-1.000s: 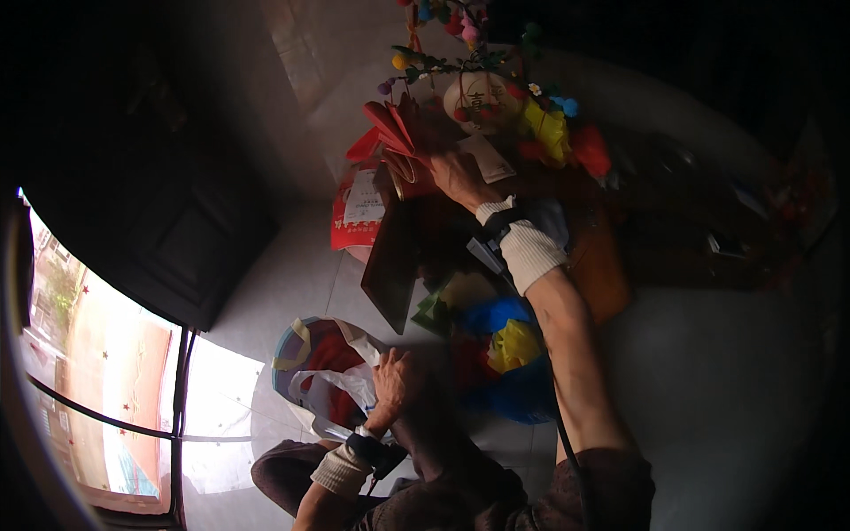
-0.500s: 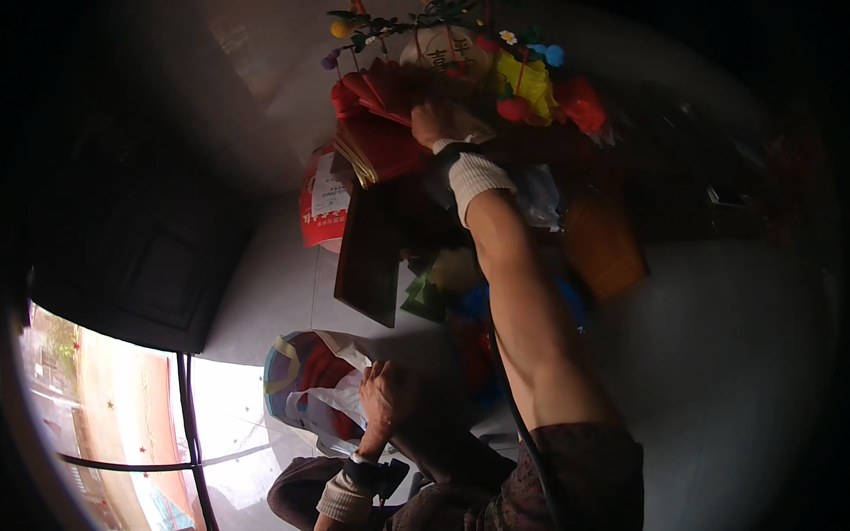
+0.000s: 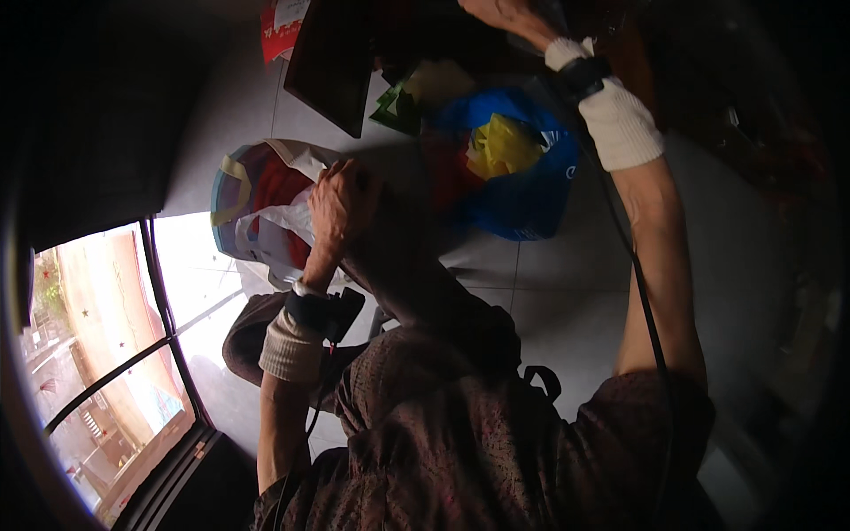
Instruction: The person is seen folding and organizing various plastic and reusable shopping bags.
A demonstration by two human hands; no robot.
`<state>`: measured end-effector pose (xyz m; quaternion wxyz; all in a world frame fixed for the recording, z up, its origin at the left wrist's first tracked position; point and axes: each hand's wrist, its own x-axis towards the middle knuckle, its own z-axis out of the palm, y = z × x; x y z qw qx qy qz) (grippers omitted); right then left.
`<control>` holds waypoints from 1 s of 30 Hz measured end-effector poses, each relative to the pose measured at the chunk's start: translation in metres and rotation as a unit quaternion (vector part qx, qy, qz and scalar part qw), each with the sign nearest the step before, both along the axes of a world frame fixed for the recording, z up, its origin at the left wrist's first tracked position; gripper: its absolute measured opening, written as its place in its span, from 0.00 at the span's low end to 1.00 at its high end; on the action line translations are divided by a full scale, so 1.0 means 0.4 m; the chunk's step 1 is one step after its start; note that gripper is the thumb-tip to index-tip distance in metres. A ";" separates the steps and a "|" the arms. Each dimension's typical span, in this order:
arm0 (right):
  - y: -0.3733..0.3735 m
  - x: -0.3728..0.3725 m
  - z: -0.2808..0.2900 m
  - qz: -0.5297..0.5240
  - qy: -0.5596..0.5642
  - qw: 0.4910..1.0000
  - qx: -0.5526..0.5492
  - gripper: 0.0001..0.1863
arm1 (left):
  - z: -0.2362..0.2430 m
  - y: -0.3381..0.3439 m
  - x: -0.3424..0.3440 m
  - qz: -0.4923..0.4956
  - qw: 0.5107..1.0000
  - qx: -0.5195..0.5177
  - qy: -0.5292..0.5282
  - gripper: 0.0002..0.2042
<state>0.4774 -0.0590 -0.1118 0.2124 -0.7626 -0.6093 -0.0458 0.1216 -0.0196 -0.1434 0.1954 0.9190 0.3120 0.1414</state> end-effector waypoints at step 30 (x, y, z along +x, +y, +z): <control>-0.391 -0.222 -0.628 -0.245 0.142 0.936 -0.207 0.58 | 0.005 0.007 -0.021 0.011 0.998 -0.036 0.057 0.13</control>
